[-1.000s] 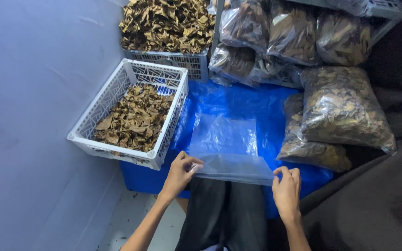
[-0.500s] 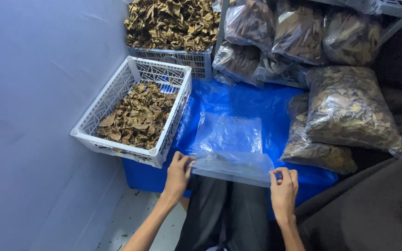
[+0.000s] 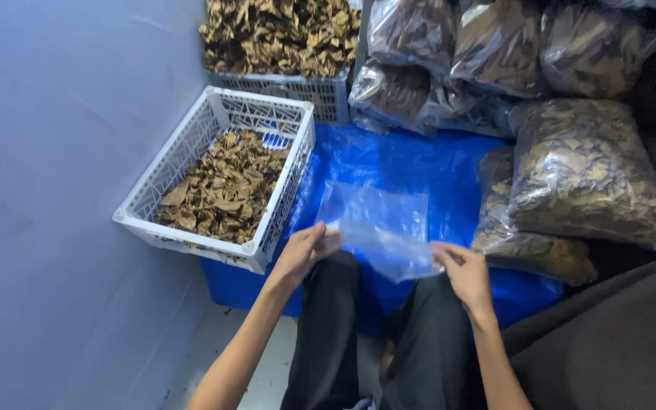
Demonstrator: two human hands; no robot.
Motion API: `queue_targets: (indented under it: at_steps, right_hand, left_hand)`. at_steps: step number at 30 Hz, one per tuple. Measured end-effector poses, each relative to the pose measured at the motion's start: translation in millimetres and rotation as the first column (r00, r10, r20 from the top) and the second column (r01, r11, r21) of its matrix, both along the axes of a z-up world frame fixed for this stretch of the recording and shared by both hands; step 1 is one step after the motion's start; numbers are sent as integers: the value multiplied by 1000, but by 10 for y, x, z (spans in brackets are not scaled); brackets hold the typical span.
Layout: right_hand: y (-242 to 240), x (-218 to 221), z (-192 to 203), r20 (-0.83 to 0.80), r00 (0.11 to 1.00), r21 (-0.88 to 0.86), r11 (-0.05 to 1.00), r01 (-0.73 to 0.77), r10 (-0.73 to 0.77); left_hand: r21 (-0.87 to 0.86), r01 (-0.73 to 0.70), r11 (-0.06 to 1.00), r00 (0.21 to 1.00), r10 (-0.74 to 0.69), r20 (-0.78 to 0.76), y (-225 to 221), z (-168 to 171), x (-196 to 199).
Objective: The person picks up handfuls of dried leaves from a white plastic crate and puts them into a clear plastic bag resting on a blue surface.
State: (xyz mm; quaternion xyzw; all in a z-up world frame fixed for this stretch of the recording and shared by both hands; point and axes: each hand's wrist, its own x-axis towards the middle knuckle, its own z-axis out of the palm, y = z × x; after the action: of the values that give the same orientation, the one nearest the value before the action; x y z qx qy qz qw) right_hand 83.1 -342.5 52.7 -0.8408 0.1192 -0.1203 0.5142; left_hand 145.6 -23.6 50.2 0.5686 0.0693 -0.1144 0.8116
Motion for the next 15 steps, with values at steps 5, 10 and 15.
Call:
queue_targets:
  at_steps: [5, 10, 15]
  right_hand:
    - [201, 52, 231, 250, 967, 7, 999, 48, -48]
    - [249, 125, 285, 390, 919, -103, 990, 101, -53]
    - [-412, 449, -336, 17, 990, 763, 638, -105, 142]
  left_hand:
    - [-571, -86, 816, 996, 50, -78, -115, -79, 274]
    - [-814, -245, 526, 968, 81, -239, -140, 37, 335]
    - [-516, 23, 856, 999, -44, -28, -107, -6, 347]
